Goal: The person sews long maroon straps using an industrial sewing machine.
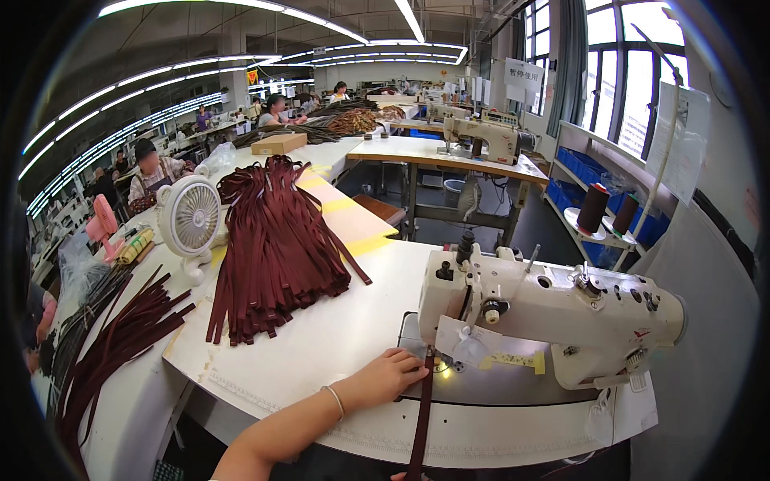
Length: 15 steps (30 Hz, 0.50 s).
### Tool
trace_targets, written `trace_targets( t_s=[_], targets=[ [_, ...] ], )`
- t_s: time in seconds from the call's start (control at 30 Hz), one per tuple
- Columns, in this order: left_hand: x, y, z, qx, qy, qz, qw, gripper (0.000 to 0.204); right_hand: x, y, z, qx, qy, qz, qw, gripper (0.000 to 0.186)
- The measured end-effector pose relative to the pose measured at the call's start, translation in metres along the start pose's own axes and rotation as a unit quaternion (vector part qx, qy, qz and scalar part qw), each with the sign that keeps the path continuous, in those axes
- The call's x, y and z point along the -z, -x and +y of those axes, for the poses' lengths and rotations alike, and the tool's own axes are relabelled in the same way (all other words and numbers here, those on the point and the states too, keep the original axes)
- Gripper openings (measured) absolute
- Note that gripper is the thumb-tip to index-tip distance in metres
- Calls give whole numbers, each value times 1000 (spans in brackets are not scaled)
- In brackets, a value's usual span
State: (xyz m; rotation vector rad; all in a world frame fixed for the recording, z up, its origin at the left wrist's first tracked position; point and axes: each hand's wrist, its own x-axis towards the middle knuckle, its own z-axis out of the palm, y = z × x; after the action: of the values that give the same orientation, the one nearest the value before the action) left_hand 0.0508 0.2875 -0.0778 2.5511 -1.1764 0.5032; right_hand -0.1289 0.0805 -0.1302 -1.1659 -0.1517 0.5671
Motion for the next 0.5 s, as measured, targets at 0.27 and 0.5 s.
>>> trace_targets(
  t_s=[0.27,0.5],
  targets=[
    [3,2,-5,6,-13,13,1000,36,0,12,-28,77,244,23,966,23],
    [1,4,-3,8,-13,10,1000,38,15,-44,-106,365,608,103,697,45]
  ],
)
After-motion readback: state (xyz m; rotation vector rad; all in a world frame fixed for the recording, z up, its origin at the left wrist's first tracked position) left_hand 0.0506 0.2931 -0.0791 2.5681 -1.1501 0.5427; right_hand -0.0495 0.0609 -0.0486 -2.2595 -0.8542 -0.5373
